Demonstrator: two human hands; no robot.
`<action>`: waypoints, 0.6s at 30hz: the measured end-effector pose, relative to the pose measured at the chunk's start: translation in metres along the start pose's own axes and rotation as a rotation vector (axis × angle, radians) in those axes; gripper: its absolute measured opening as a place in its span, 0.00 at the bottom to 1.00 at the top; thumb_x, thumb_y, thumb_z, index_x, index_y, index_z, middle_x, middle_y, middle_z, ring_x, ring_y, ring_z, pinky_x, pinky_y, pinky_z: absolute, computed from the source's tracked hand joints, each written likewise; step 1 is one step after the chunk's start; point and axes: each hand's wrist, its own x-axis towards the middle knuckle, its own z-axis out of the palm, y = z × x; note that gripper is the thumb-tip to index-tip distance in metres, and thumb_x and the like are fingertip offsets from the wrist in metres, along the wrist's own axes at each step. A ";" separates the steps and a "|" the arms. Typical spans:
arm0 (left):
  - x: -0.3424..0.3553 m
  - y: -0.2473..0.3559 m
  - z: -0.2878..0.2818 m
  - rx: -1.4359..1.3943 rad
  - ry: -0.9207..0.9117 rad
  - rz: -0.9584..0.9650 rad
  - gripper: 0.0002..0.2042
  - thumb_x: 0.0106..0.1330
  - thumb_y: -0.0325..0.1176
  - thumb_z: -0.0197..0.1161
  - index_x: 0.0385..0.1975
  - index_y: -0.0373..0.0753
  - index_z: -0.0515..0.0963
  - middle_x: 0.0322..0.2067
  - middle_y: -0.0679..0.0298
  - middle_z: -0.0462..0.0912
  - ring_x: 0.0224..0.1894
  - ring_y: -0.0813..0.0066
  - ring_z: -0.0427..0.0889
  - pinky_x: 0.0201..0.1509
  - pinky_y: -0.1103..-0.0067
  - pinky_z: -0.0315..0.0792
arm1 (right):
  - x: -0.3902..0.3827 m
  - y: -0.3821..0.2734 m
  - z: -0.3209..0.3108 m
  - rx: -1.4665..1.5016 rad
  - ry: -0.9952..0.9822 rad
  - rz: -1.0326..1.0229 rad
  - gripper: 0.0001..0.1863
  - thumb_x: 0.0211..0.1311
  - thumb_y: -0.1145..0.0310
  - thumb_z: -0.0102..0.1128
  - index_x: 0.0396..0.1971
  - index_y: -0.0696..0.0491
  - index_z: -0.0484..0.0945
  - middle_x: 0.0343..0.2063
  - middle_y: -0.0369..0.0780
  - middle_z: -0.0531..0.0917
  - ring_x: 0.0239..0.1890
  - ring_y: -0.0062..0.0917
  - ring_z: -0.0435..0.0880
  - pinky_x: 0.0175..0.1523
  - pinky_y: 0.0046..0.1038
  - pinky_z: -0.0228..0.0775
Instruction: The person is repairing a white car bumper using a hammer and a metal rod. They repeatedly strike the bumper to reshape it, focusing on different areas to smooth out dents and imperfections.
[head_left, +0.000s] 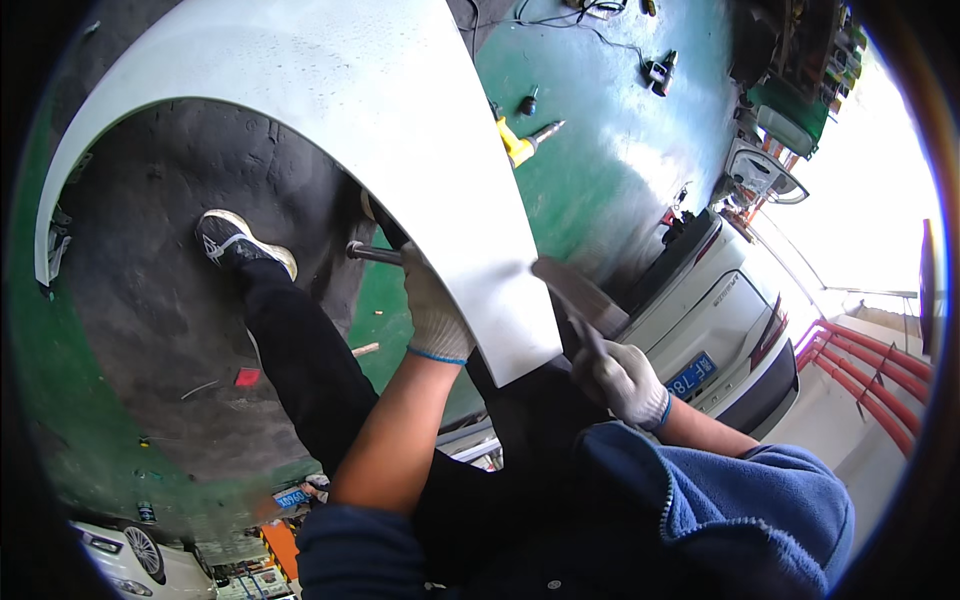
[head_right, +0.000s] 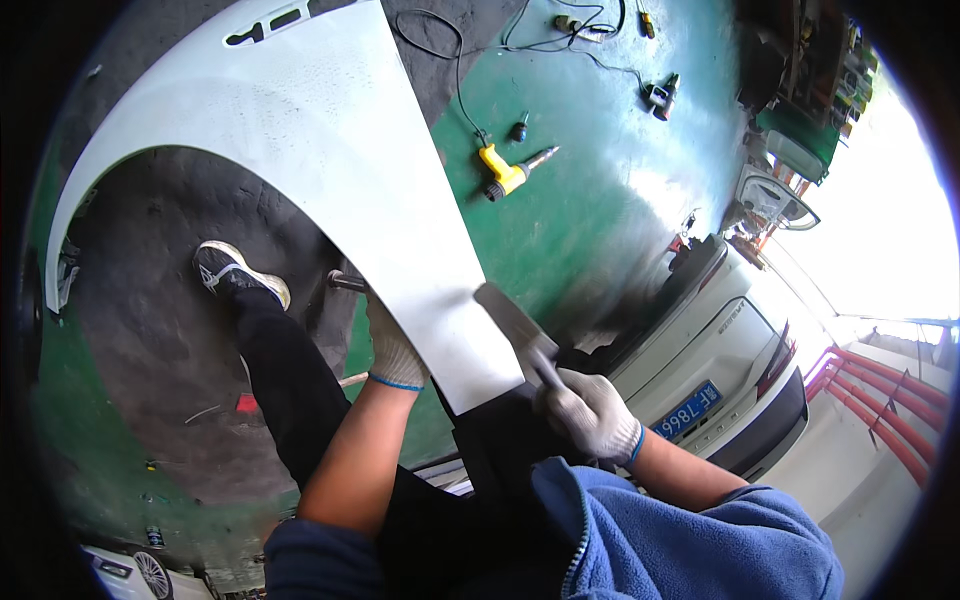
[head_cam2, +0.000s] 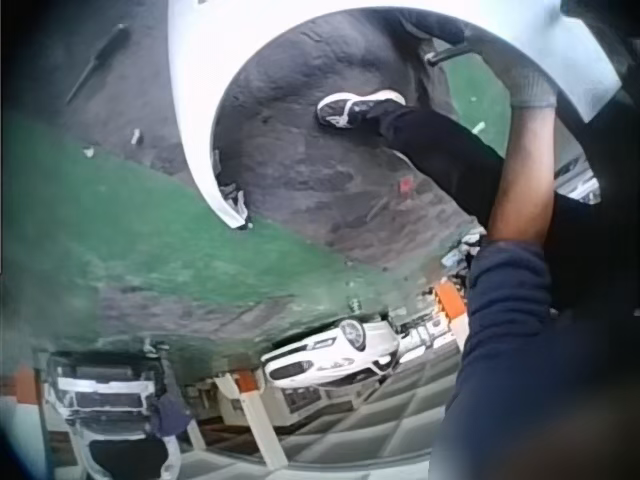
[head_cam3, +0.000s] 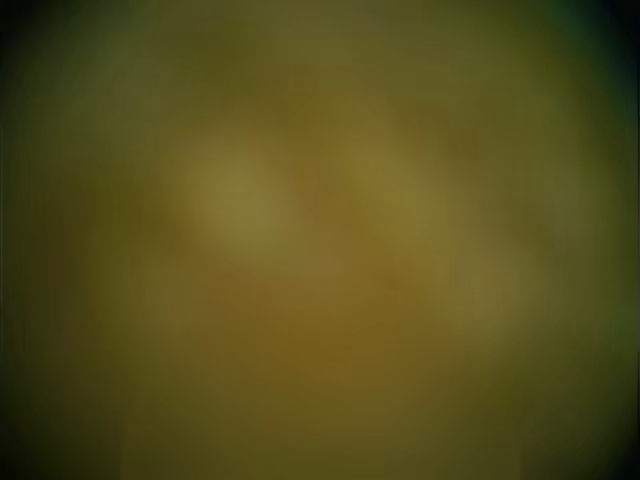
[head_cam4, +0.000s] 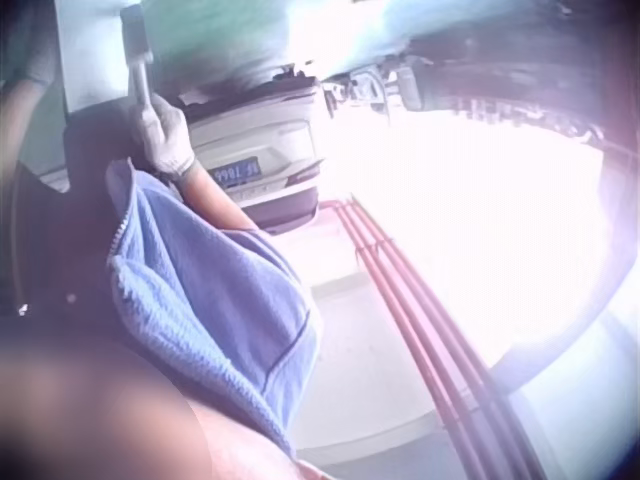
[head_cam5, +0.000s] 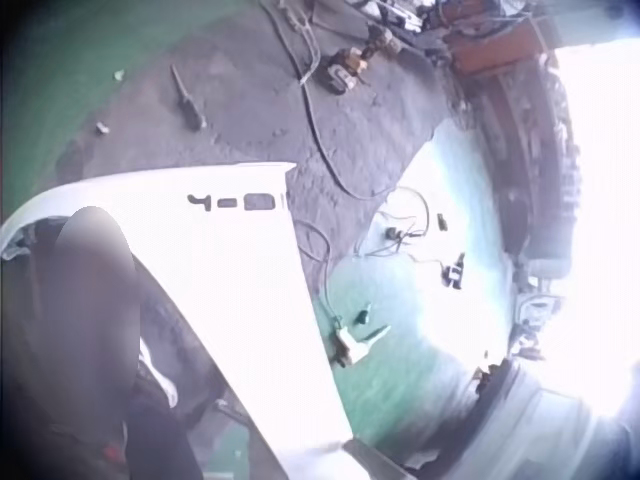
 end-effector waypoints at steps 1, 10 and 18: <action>0.001 0.002 -0.001 0.213 -0.024 0.016 0.34 0.87 0.62 0.43 0.76 0.38 0.68 0.70 0.52 0.78 0.70 0.55 0.80 0.74 0.58 0.77 | 0.002 -0.011 0.001 -0.002 0.001 0.093 0.40 0.82 0.28 0.50 0.42 0.55 0.85 0.23 0.33 0.81 0.26 0.21 0.81 0.35 0.28 0.74; -0.011 -0.002 0.007 -0.598 0.032 -0.083 0.37 0.86 0.65 0.41 0.75 0.38 0.70 0.69 0.52 0.78 0.70 0.54 0.80 0.73 0.58 0.77 | -0.016 0.009 0.001 0.011 0.002 0.022 0.39 0.82 0.30 0.53 0.41 0.57 0.85 0.23 0.33 0.81 0.26 0.18 0.80 0.34 0.27 0.73; 0.017 -0.003 -0.018 -0.524 -0.108 -0.021 0.32 0.89 0.56 0.44 0.79 0.38 0.67 0.71 0.51 0.77 0.70 0.50 0.81 0.74 0.55 0.78 | 0.000 -0.006 0.004 0.006 0.022 -0.067 0.38 0.83 0.31 0.52 0.41 0.57 0.85 0.23 0.32 0.81 0.25 0.17 0.79 0.34 0.26 0.73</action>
